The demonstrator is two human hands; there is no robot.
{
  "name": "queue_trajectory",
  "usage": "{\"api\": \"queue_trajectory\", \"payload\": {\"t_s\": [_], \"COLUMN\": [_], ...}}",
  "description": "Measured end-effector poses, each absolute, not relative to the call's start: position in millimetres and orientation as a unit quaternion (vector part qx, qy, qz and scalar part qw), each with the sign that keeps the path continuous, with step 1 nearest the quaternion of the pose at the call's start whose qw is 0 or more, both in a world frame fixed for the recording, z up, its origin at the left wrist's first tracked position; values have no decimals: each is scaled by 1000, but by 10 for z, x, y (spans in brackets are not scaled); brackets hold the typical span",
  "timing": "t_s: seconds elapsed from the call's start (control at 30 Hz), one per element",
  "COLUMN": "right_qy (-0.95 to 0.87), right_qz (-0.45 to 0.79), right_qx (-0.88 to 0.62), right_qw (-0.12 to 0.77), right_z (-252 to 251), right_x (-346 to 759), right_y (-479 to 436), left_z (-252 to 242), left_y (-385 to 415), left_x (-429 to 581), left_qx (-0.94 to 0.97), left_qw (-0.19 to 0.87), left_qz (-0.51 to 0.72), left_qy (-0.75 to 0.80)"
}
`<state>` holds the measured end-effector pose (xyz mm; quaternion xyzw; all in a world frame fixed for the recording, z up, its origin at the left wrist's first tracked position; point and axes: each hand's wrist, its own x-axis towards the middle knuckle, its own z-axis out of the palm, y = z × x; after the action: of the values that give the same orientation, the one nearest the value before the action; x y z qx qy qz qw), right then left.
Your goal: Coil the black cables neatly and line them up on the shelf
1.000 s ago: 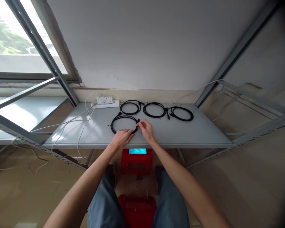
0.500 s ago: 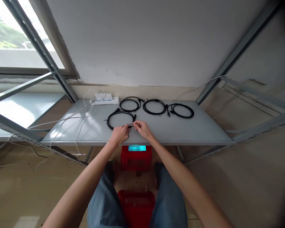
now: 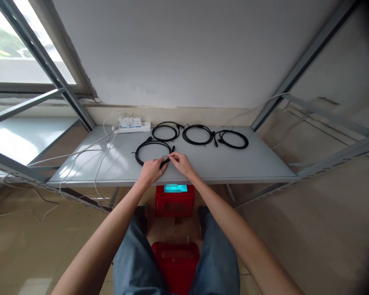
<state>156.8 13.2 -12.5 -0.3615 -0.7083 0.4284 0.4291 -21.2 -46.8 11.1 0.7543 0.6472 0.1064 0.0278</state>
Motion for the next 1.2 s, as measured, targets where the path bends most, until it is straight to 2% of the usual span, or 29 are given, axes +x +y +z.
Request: {"api": "queue_trajectory", "payload": {"t_s": [0.4,1.2], "right_qy": [-784,-791], "right_qz": [307,281], "right_qx": [-407,-356], "right_qw": [355,411], "right_z": [-32,-174], "right_x": [1579,1556], "right_y": [12,139], "left_z": [119,92], "left_y": [-481,-460], "left_x": [-210,-234], "left_qx": [754,753], "left_qw": [33,32], "left_qz": [116,108], "left_qy": [645,648]}}
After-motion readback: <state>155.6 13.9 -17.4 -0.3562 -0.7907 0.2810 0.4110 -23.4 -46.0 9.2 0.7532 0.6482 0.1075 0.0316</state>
